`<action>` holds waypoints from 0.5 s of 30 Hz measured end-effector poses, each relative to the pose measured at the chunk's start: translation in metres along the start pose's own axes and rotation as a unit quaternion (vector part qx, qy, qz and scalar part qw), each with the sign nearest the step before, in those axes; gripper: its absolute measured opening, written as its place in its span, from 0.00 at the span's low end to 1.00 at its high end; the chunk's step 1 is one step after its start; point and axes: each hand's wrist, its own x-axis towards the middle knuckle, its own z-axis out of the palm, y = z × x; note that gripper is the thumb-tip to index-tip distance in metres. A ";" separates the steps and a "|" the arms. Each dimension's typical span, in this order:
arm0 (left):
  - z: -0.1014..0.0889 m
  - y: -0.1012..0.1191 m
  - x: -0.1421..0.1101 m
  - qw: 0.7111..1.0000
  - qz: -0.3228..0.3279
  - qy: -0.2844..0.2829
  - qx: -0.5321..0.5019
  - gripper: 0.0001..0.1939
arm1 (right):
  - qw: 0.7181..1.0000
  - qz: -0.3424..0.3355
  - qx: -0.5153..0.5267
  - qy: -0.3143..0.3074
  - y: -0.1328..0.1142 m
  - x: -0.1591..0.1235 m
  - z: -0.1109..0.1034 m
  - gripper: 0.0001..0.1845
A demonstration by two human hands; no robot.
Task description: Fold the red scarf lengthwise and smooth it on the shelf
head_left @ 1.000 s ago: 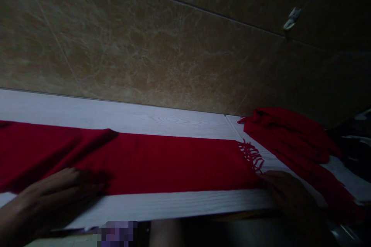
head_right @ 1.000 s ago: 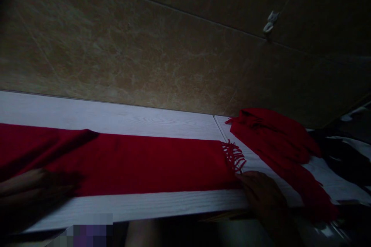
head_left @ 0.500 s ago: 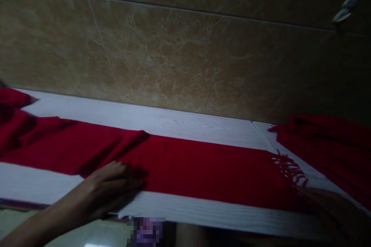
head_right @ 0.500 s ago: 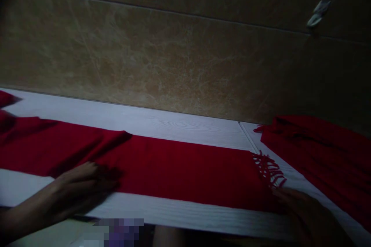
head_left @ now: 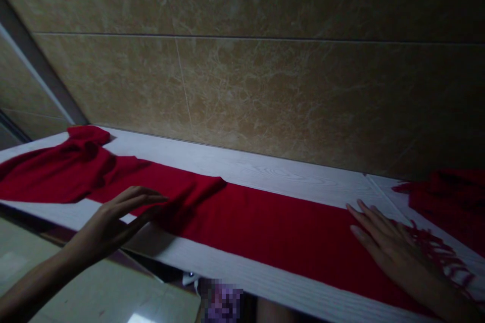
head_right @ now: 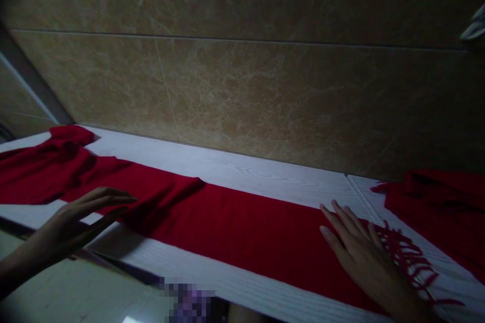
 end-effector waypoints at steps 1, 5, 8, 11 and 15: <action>-0.001 -0.003 -0.002 1.000 -0.013 0.006 0.000 0.16 | 1.000 -0.007 -0.011 -0.003 0.007 -0.003 0.010 0.31; 0.003 -0.028 -0.006 0.999 -0.043 0.008 0.001 0.18 | 0.999 -0.004 -0.030 -0.036 0.045 -0.015 0.030 0.31; 0.009 -0.042 -0.002 0.999 -0.038 -0.002 0.016 0.20 | 0.998 0.015 -0.015 -0.060 0.071 -0.016 0.026 0.32; 0.018 -0.040 0.011 0.999 -0.021 -0.012 0.036 0.23 | 0.996 0.020 0.003 -0.085 0.087 -0.012 0.019 0.33; 0.029 -0.042 0.038 0.997 -0.011 -0.041 0.066 0.26 | 0.994 0.045 0.010 -0.098 0.090 -0.010 0.015 0.36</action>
